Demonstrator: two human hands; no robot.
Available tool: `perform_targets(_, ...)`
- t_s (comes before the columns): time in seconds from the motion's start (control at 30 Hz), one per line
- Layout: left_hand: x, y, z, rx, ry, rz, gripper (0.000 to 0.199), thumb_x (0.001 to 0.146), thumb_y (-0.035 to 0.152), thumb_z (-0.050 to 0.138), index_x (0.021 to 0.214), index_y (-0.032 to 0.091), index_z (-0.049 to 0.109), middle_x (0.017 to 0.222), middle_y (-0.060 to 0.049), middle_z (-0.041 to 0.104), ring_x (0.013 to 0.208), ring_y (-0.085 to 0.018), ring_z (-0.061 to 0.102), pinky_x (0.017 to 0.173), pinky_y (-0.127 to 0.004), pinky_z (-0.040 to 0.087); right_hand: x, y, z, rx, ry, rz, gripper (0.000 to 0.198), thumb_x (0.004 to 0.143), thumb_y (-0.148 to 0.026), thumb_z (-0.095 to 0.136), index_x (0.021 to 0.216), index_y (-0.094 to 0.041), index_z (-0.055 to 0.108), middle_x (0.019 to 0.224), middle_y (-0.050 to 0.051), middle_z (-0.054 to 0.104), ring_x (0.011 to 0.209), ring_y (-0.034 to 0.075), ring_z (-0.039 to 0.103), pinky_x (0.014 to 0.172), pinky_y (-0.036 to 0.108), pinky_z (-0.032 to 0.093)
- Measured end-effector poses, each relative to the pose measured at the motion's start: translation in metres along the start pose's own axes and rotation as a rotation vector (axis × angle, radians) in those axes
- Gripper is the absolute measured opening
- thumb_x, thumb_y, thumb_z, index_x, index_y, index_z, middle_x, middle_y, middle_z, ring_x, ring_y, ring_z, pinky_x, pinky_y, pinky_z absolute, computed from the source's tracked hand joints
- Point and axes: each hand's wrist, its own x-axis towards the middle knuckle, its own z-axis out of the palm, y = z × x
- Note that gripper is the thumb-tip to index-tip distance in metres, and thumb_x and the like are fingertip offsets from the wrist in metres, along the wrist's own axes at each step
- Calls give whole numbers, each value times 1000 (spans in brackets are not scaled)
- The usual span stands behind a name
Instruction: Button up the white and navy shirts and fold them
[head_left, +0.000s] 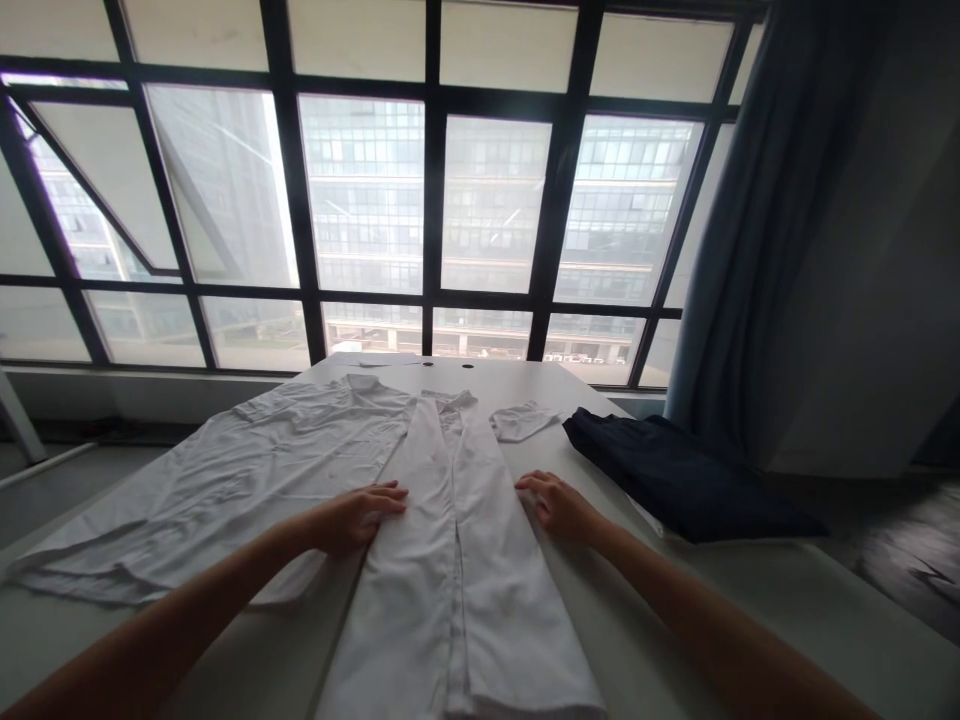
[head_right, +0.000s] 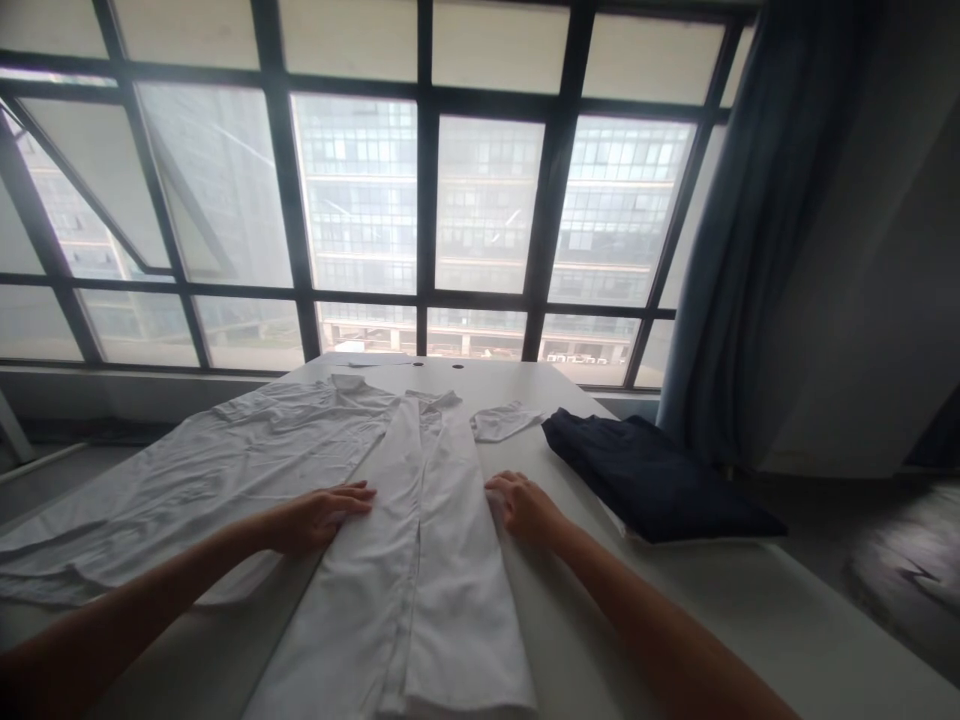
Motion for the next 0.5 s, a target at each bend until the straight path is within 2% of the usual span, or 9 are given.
perform_targets(0.17, -1, 10, 2, -29, -42, 84, 61, 82, 34, 68, 141, 25, 55, 153, -8, 44, 145, -34, 31, 119, -47, 26, -5, -9, -1, 195, -12, -64, 57, 78, -14, 59, 135, -18, 59, 136, 14, 57, 126, 27, 54, 110, 42, 39)
perform_targets(0.27, -5, 17, 6, -17, -72, 134, 76, 79, 43, 73, 148, 26, 45, 157, -9, 36, 148, -36, 23, 120, -50, 19, -9, -8, -12, 249, -138, -77, 63, 75, -23, 70, 136, -20, 59, 148, 16, 45, 136, 30, 45, 114, 44, 35)
perform_targets(0.37, -6, 27, 8, 5, -128, 162, 82, 80, 51, 70, 152, 29, 37, 160, -6, 29, 149, -35, 18, 121, -51, 12, -17, -13, -25, 224, -265, -76, 70, 67, -35, 81, 134, -26, 63, 156, 14, 35, 142, 36, 35, 116, 49, 30)
perform_targets(0.43, -6, 35, 7, -17, -166, 164, 78, 84, 56, 64, 153, 30, 36, 161, -5, 28, 149, -34, 19, 122, -49, 10, -22, -24, -32, 200, -305, -94, 69, 63, -40, 85, 129, -29, 67, 156, 12, 36, 144, 38, 31, 116, 52, 28)
perform_targets(0.5, -6, 42, 6, -80, -173, 162, 72, 87, 61, 57, 151, 30, 40, 159, -4, 32, 148, -32, 22, 122, -46, 10, -26, -38, -38, 209, -311, -132, 55, 66, -40, 83, 120, -30, 73, 150, 12, 47, 143, 38, 32, 116, 53, 26)
